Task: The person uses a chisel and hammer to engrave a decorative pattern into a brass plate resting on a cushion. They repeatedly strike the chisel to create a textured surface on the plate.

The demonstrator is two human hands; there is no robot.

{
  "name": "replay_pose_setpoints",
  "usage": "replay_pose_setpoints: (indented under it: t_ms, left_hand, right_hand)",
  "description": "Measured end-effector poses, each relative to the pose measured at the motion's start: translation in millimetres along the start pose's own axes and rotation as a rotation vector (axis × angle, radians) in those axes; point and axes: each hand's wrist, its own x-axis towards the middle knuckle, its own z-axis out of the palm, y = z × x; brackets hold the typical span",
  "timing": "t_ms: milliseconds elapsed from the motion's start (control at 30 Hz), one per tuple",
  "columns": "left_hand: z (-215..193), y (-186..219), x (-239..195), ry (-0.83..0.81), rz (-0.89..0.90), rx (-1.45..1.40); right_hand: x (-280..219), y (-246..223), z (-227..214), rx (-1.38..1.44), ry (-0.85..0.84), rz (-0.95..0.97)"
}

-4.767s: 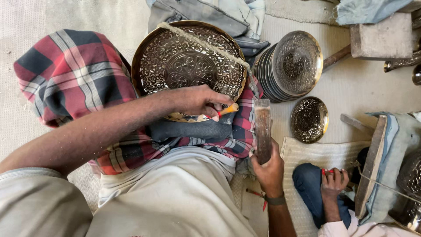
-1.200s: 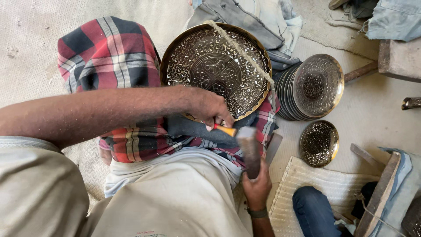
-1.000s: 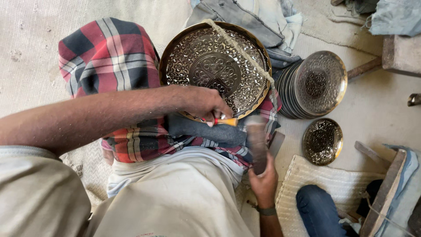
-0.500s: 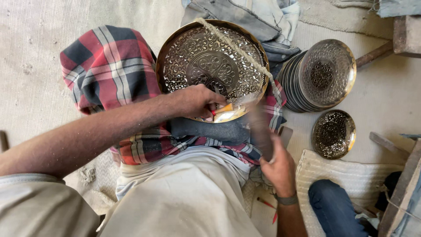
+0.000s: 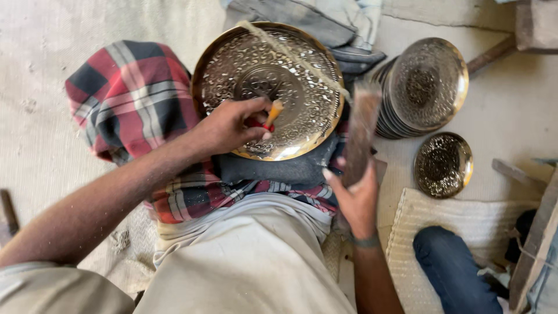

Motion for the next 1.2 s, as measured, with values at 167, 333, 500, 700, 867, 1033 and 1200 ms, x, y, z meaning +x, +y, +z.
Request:
replay_pose_setpoints:
  t_ms: [167,333,500,700,867,1033,1200]
  left_hand:
    - [13,6,-1,-0.058,0.019,-0.101]
    - [23,-7,10,-0.116,0.06,-0.033]
    - [45,-4,47,-0.278,0.218,0.001]
    - [55,-13,63,-0.432,0.307,-0.012]
    - [57,-17,71,-0.467,0.303,-0.026]
    - [59,-11,69,-0.509,0.364,0.045]
    - [60,6,68,-0.602,0.316,0.169]
  right_hand:
    - [66,-29,28,-0.332,0.0,-0.285]
    - [121,-56,9,-0.441,-0.092,-0.369]
    - [88,-28,-10,0.076,-0.139,-0.252]
    - [11,20,-43,-0.259,-0.001,-0.051]
    - [-36,26,-68,-0.5,0.087,-0.166]
    - [-49,42,-79,-0.302,0.087,-0.077]
    - [-51,59,-85,-0.706,0.123,-0.334]
